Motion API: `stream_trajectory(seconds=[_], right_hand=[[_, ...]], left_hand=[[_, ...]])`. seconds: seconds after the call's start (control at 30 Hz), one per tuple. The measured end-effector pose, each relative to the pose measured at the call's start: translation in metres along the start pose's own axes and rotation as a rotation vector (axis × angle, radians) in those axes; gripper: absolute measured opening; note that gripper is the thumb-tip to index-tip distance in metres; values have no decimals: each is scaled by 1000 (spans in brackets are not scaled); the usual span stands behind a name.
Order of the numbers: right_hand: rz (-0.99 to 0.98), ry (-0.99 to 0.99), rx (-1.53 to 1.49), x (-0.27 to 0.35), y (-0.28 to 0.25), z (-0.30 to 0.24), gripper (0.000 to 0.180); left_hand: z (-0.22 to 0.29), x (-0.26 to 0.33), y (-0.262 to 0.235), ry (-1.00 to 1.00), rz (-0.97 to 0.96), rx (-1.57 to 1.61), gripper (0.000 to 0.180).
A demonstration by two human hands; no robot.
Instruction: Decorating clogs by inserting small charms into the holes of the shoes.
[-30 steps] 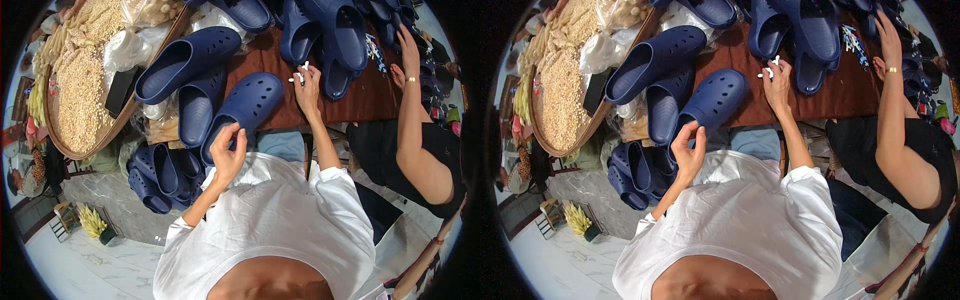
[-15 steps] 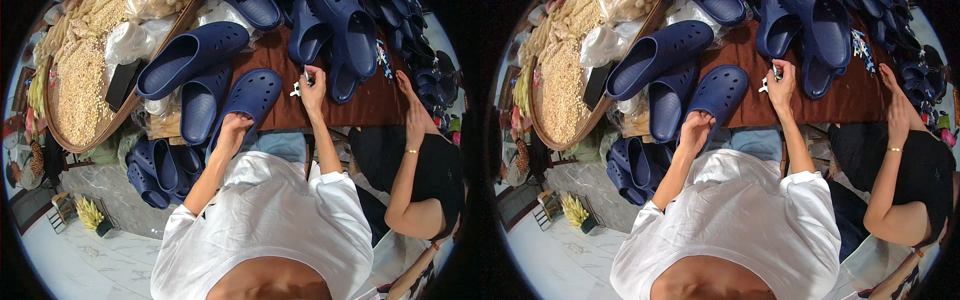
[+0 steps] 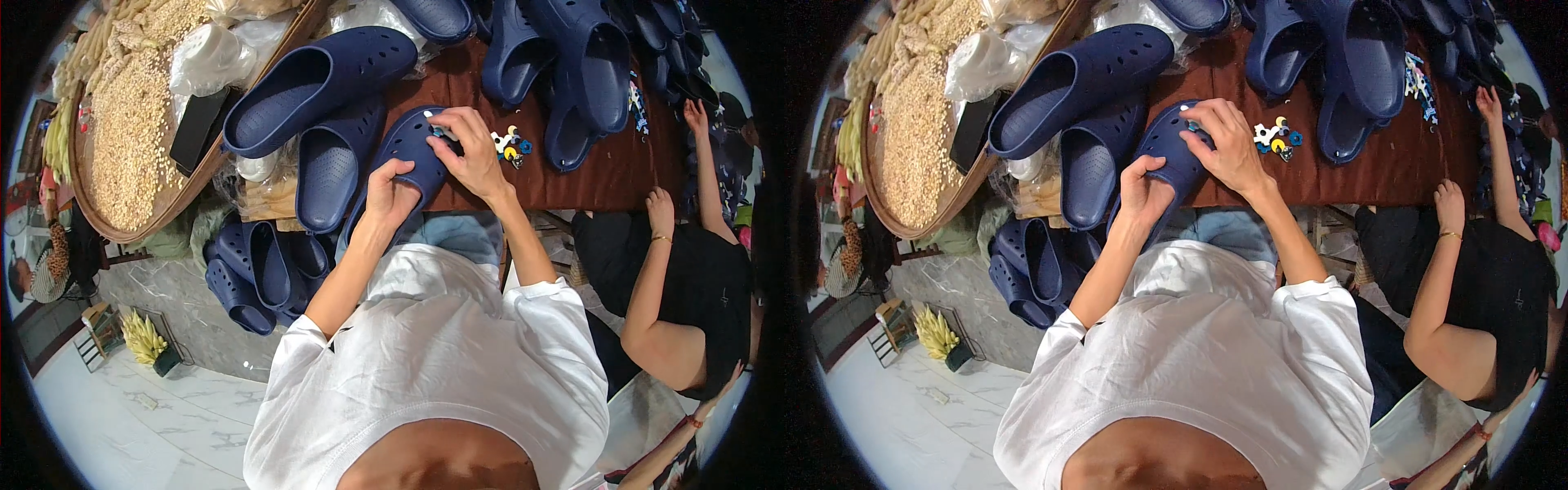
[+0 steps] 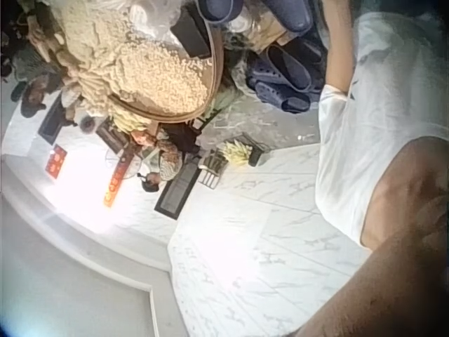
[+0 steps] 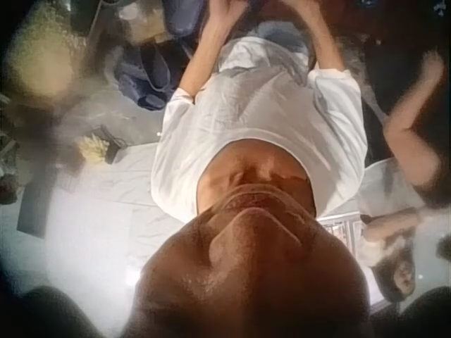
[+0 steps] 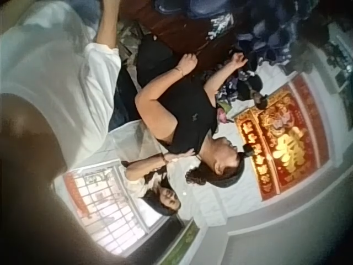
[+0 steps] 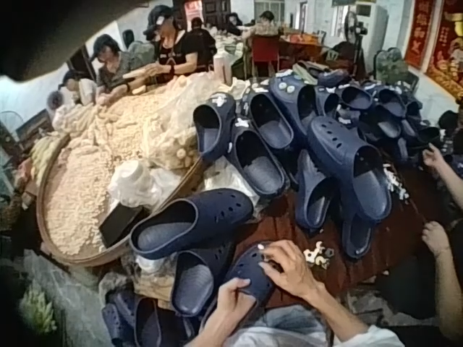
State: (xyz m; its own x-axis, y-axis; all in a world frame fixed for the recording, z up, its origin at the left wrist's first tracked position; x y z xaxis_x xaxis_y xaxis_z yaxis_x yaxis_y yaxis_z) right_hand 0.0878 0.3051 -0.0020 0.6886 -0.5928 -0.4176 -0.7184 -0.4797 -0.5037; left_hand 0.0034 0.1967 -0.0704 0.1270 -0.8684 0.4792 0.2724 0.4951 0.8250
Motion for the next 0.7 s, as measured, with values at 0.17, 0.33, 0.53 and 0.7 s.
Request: stream_trajectory(seconds=[0.17, 0.33, 0.53, 0.7], right_hand=[[92, 202, -241, 2, -8, 14, 22], [-30, 383, -308, 9, -13, 23, 30], [-145, 501, -363, 24, -11, 38, 46], [-302, 547, -439, 29, -11, 40, 51]], left_hand=[[-4, 3, -1, 2, -52, 16, 55], [-9, 17, -8, 5, -29, -61, 56], [-16, 40, -16, -5, 6, -173, 47], [-25, 51, -39, -60, 74, -284, 42]])
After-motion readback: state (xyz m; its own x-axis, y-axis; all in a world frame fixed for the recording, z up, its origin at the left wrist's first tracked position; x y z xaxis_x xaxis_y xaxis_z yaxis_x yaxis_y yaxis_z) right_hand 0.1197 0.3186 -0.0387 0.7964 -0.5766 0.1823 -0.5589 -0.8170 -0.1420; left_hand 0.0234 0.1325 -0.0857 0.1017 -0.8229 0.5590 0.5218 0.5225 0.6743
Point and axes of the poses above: each hand's wrist, its own x-axis away from the middle knuckle, its own y-axis out of the palm, z = x × y, the point moved 6 cm from there along -x, towards the middle knuckle, and after that the axes turned 8 degrees about -x, right-handed, at the moved point
